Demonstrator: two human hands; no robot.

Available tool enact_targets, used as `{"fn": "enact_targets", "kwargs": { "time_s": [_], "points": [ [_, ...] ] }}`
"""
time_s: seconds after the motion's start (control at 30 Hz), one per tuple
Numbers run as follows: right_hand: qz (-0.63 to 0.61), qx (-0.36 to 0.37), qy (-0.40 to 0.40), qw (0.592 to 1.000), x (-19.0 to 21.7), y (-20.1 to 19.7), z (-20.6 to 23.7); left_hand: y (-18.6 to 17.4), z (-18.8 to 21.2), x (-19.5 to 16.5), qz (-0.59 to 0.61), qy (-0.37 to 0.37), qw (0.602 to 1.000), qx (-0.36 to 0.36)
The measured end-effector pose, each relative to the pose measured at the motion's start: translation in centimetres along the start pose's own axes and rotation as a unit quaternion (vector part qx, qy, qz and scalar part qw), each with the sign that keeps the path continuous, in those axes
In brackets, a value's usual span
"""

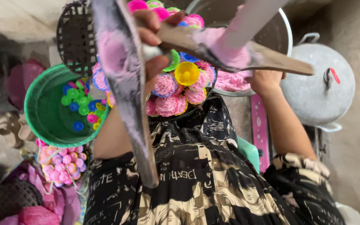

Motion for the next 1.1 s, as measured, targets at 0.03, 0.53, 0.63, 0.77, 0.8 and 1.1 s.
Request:
{"fn": "enact_targets", "kwargs": {
  "time_s": [0.03,0.53,0.63,0.77,0.8,1.1],
  "points": [
    [0.012,0.112,0.039,0.993,-0.7,2.2,-0.1,-0.1,0.5,-0.1,-0.009,-0.004,1.000,-0.006],
    [0.076,0.182,-0.113,0.974,-3.0,8.0,1.2,-0.3,-0.3,3.0,-0.119,-0.081,0.989,0.046],
    [-0.056,0.225,-0.053,0.971,-2.7,10.3,1.5,-0.2,0.1,3.7,-0.118,-0.088,0.989,0.028],
    [-0.122,0.207,-0.011,0.971,-4.1,11.1,2.5,0.1,0.1,3.8,-0.118,-0.084,0.989,0.019],
    [-0.140,0.192,-0.007,0.971,-4.4,11.0,2.7,0.2,0.1,3.7,-0.118,-0.084,0.989,0.016],
    [-0.085,0.234,-0.017,0.968,-8.3,7.3,2.7,0.1,-0.5,3.8,-0.120,-0.101,0.988,0.013]
  ]
}}
Point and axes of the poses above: each hand's wrist, its own z-axis away from the middle knuckle, its own y-axis out of the palm, x = y × z, the point moved 4 cm from there along -z, towards the middle knuckle, and after that the axes turned 9 degrees about z, right-handed, at the moved point
